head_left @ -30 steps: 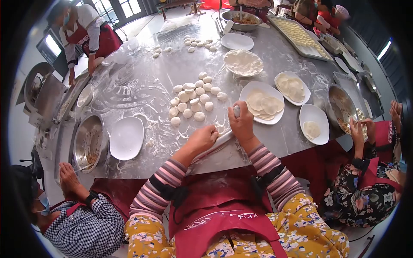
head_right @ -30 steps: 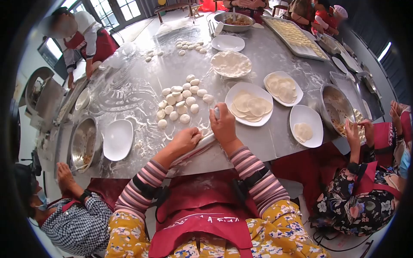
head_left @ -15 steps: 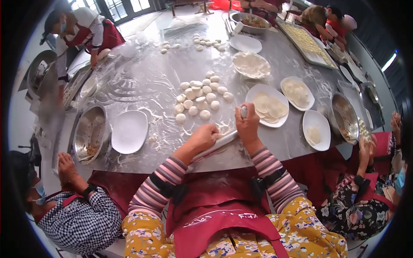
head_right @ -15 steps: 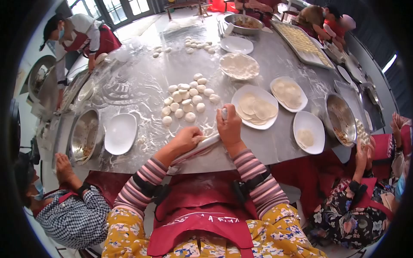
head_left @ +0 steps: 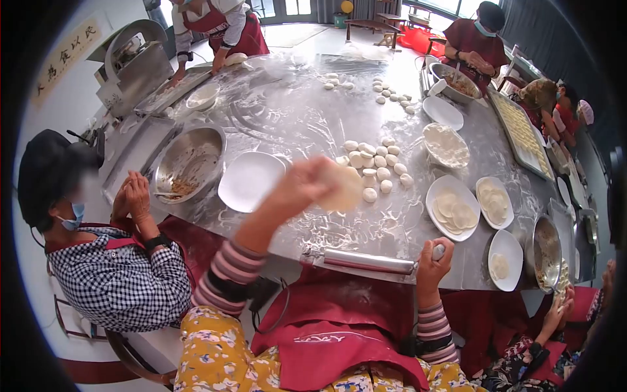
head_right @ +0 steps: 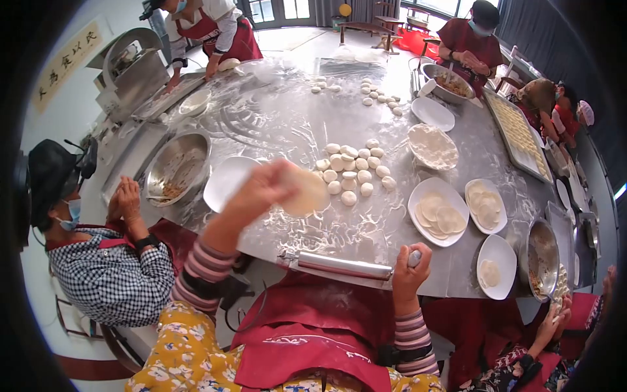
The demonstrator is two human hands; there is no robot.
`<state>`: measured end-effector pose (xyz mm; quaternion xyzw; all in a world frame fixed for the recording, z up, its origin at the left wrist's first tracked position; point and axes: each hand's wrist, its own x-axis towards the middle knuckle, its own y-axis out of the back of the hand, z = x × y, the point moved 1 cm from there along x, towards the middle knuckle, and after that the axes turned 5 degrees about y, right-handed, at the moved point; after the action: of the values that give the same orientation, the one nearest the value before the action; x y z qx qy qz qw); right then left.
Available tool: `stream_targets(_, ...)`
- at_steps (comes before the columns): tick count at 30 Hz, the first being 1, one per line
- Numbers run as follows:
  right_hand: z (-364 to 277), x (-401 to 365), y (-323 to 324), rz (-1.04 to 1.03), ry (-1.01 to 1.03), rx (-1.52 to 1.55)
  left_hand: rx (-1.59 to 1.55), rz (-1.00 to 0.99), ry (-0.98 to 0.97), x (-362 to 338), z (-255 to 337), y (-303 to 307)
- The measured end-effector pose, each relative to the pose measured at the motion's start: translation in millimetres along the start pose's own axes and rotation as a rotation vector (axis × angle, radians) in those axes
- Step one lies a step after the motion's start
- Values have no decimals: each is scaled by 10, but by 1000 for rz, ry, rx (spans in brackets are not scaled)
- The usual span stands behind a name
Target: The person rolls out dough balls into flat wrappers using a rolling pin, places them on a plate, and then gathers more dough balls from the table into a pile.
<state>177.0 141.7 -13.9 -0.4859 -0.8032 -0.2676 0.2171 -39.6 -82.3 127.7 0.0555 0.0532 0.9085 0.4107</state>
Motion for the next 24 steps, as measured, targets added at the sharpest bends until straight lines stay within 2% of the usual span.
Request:
stream_targets(2,35,21,-24,9,-3,7,-3,239,12,-70,114,437)
stream_targets(4,51,24,-30,-4,132,-28,82,362,46,-94,-83,913)
stream_targets(6,36,9,-21,1,121,-27,600,680,188,-126,-740,1411)
stream_targets(8,36,26,-20,7,119,-24,1249,812,296,-278,-956,1383)
stream_targets(9,45,30,-22,8,136,-27,1197,833,244,-298,-1004,1272)
stream_targets(10,50,11,-6,5,148,-36,1198,824,240,-224,-1106,1222)
stream_targets(12,46,1,17,-5,132,-46,872,512,211,-117,-1387,1052)
stream_targets(14,59,21,4,-14,131,-43,656,320,290,59,-1270,641)
stream_targets(16,80,30,-5,-20,139,-65,738,200,271,313,-1308,374)
stream_targets(18,50,27,-22,-4,128,-47,857,201,240,569,-1397,147)
stream_targets(20,26,10,-25,0,122,-28,903,246,358,679,-1245,-62)
stream_targets(21,30,-5,-5,-3,52,-18,895,259,362,724,-1303,-122)
stream_targets(22,42,-19,17,-4,-20,-12,925,313,280,770,-1385,-174)
stream_targets(23,83,-35,30,-9,10,-37,955,362,198,795,-1472,-198)
stream_targets(24,43,-28,32,-14,8,-42,950,360,203,784,-1456,-202)
